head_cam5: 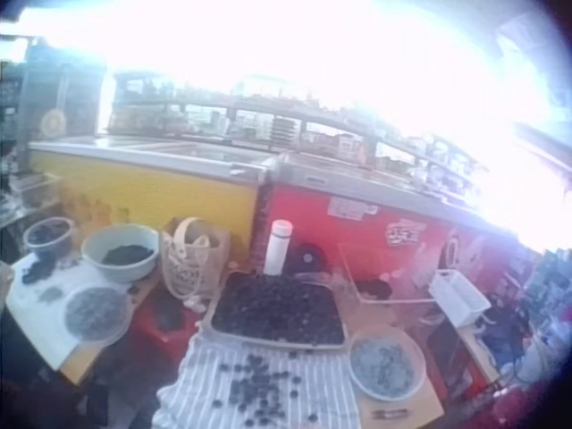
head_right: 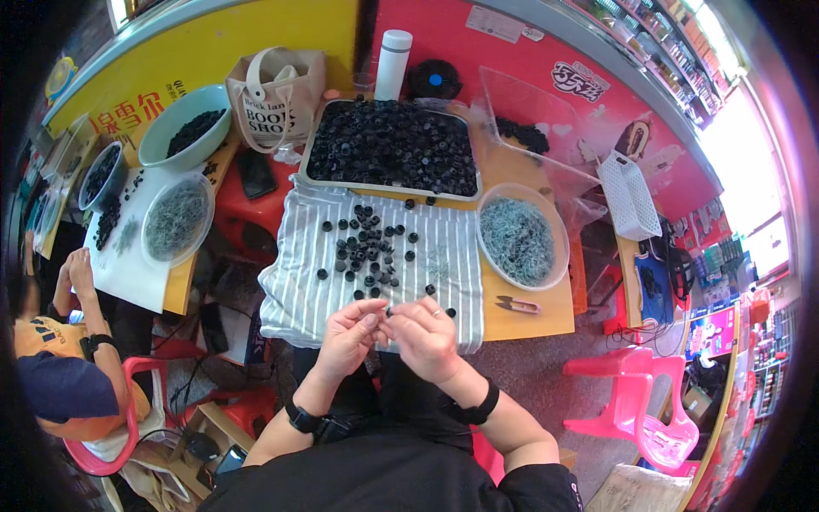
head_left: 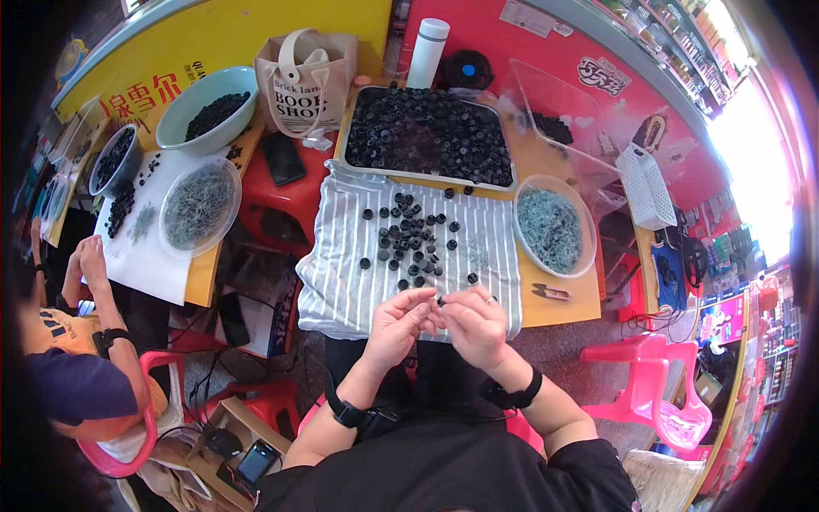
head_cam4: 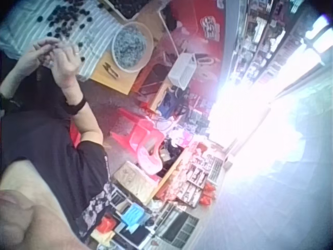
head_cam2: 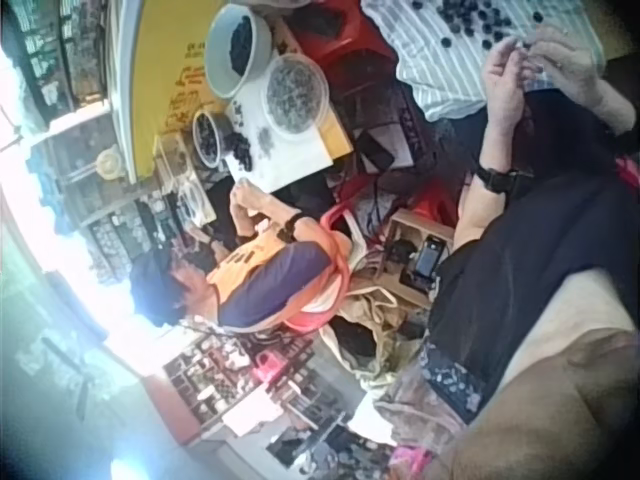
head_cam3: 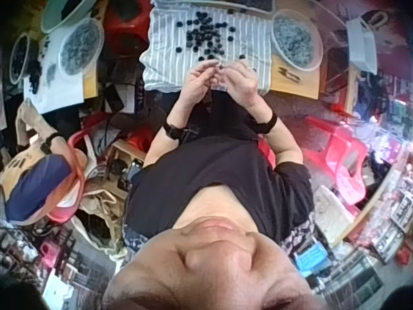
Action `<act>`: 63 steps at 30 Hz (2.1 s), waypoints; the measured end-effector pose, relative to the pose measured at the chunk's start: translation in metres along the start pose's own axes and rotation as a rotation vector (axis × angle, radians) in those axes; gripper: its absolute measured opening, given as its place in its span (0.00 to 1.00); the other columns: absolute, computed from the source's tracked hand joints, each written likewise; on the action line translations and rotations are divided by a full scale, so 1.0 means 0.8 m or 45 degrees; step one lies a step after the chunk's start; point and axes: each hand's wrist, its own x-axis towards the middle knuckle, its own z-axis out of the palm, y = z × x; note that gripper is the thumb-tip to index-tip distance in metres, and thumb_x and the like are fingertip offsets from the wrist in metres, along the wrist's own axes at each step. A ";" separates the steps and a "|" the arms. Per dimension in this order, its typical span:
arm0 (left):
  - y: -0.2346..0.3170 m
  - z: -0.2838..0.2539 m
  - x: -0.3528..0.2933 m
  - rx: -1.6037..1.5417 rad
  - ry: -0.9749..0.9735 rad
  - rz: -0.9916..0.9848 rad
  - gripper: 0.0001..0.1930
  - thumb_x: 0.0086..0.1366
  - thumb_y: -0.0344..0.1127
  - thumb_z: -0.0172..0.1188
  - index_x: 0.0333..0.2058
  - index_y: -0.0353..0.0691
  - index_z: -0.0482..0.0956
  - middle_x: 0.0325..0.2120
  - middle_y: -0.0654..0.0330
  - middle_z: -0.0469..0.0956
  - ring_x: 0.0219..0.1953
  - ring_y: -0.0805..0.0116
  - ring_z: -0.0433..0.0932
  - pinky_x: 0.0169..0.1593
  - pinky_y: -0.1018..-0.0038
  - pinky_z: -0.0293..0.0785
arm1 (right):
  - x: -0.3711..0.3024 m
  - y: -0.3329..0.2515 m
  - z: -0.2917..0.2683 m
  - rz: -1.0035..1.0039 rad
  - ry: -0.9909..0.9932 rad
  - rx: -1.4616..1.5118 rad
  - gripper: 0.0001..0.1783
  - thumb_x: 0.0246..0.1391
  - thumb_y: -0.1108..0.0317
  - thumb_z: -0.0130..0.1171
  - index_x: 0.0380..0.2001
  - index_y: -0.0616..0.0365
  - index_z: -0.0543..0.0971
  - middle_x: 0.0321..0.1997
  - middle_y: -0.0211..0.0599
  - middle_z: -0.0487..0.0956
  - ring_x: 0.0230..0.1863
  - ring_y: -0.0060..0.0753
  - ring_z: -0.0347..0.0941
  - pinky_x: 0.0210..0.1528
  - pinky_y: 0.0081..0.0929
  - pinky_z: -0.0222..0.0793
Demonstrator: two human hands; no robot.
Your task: Sorting small black circular parts and light blue fragments into various containers on a workbench.
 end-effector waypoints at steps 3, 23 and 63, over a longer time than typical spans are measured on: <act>-0.006 -0.008 0.002 0.004 -0.055 0.025 0.12 0.69 0.25 0.56 0.50 0.30 0.76 0.40 0.54 0.81 0.38 0.69 0.81 0.41 0.74 0.78 | -0.010 -0.002 0.009 -0.092 0.037 -0.069 0.15 0.30 0.82 0.65 0.28 0.61 0.81 0.34 0.37 0.81 0.31 0.37 0.76 0.32 0.29 0.72; 0.000 -0.003 0.001 -0.124 0.044 0.113 0.12 0.66 0.24 0.55 0.47 0.29 0.78 0.37 0.53 0.81 0.37 0.65 0.81 0.45 0.70 0.77 | 0.044 0.064 0.023 0.571 -0.190 0.048 0.03 0.49 0.74 0.61 0.28 0.62 0.79 0.31 0.47 0.80 0.32 0.49 0.78 0.35 0.38 0.73; 0.002 -0.007 -0.001 -0.076 0.033 0.080 0.12 0.66 0.24 0.54 0.47 0.29 0.77 0.37 0.53 0.81 0.38 0.64 0.81 0.44 0.72 0.77 | 0.034 0.116 -0.045 0.537 -0.745 -0.367 0.05 0.47 0.73 0.59 0.30 0.52 0.80 0.34 0.42 0.77 0.38 0.53 0.76 0.39 0.45 0.71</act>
